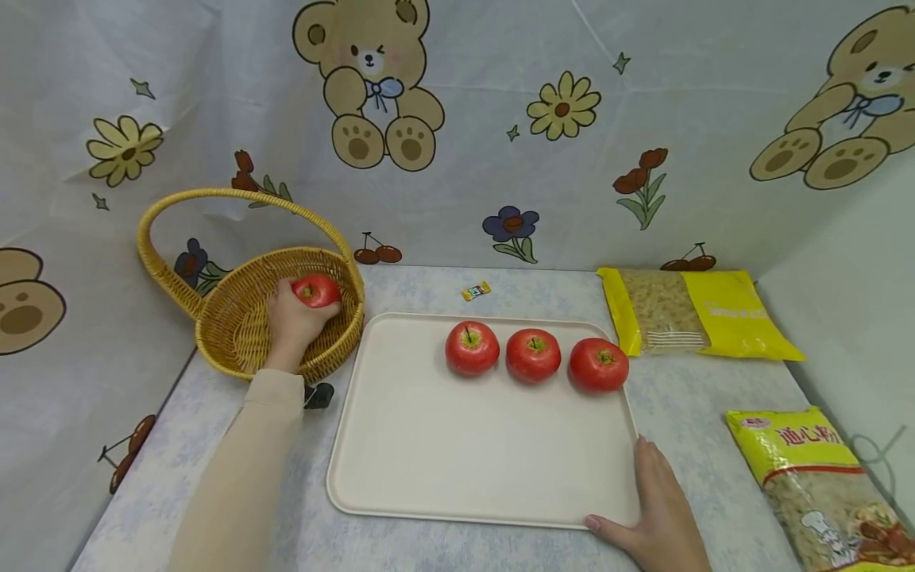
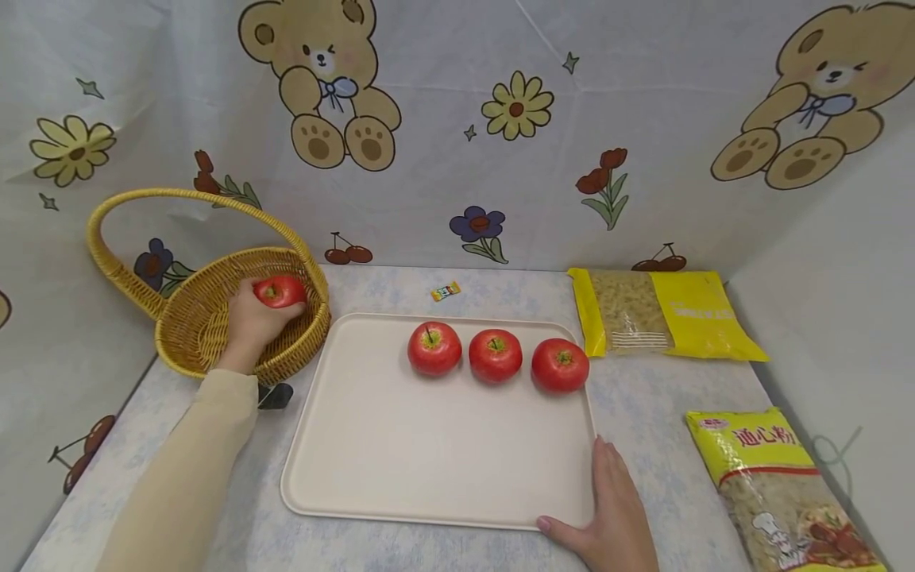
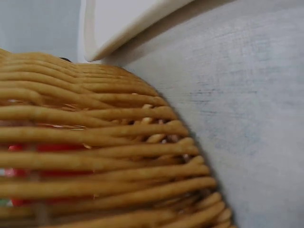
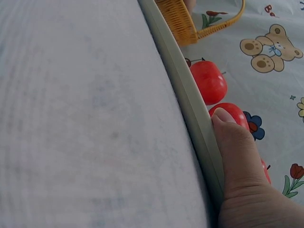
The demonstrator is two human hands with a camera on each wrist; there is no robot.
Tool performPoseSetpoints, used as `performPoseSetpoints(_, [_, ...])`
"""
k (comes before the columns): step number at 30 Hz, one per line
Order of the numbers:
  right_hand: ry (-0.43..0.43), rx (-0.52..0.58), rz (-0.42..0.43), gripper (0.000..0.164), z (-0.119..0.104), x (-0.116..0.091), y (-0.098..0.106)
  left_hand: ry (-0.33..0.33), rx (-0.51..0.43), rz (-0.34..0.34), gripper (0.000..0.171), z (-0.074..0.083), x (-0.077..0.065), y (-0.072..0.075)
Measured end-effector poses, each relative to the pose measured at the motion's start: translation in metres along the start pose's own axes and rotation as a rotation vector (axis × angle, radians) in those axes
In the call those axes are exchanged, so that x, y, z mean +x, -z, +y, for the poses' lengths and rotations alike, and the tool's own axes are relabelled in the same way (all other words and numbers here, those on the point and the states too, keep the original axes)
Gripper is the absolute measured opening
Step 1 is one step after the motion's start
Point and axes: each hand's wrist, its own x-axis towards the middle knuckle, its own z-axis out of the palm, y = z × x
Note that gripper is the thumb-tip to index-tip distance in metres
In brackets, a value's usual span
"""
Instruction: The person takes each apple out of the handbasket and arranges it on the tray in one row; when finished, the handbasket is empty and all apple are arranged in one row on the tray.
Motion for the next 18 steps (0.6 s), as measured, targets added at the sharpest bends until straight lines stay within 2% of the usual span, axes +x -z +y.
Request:
performPoseSetpoints(5, [0.013, -0.002, 0.015, 0.154, 0.001, 0.000, 0.000, -0.080, -0.001, 0.040, 0.088, 0.008, -0.021, 0.013])
performPoseSetpoints(11, [-0.009, -0.013, -0.002, 0.155, 0.001, 0.001, 0.000, -0.195, -0.025, 0.069, 0.085, 0.030, -0.065, 0.027])
performPoseSetpoints(14, [-0.017, -0.011, -0.010, 0.154, 0.001, 0.002, -0.001, -0.272, -0.025, 0.068, 0.082, 0.043, -0.088, 0.028])
performPoseSetpoints(18, [-0.019, -0.010, -0.010, 0.154, 0.001, 0.002, -0.001, -0.364, -0.016, 0.047, 0.080, 0.055, -0.111, 0.019])
